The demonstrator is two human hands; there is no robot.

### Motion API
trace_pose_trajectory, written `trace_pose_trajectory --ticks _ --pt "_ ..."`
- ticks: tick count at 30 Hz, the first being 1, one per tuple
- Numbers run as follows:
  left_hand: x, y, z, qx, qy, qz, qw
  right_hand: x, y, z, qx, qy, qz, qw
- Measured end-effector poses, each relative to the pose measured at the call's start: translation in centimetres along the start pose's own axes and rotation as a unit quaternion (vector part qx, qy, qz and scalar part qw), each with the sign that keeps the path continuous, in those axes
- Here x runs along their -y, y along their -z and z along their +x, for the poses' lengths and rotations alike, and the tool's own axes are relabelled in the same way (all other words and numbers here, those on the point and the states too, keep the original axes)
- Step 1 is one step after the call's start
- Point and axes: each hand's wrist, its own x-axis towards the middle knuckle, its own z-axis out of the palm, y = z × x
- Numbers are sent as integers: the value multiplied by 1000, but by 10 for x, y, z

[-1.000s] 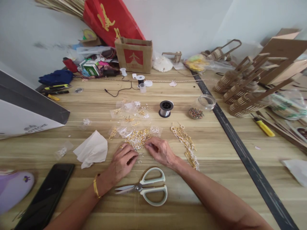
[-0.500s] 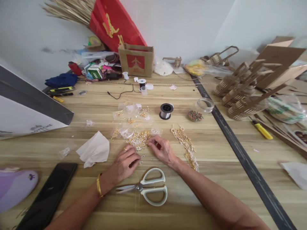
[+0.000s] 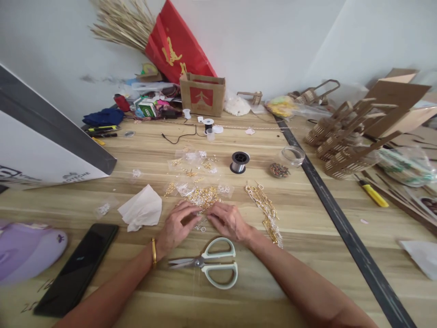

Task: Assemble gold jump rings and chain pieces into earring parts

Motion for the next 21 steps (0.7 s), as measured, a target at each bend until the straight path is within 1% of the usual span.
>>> trace_pose_trajectory --ticks 3,7,11,15,21 --pt "-4 -1 -1 8 -14 -8 1000 2 -1 -1 24 17 -25 999" --pt "-7 -2 -3 10 -28 -12 999 3 -3 -2 29 31 -51 998" --pt "-9 -1 -4 10 -29 -21 999 4 -4 -3 34 41 -58 997" --pt "-10 -1 -5 3 -35 -20 999 6 -6 -3 34 38 -61 997" --pt "-6 -4 -6 -8 -40 -18 999 9 -5 -2 38 31 -48 998"
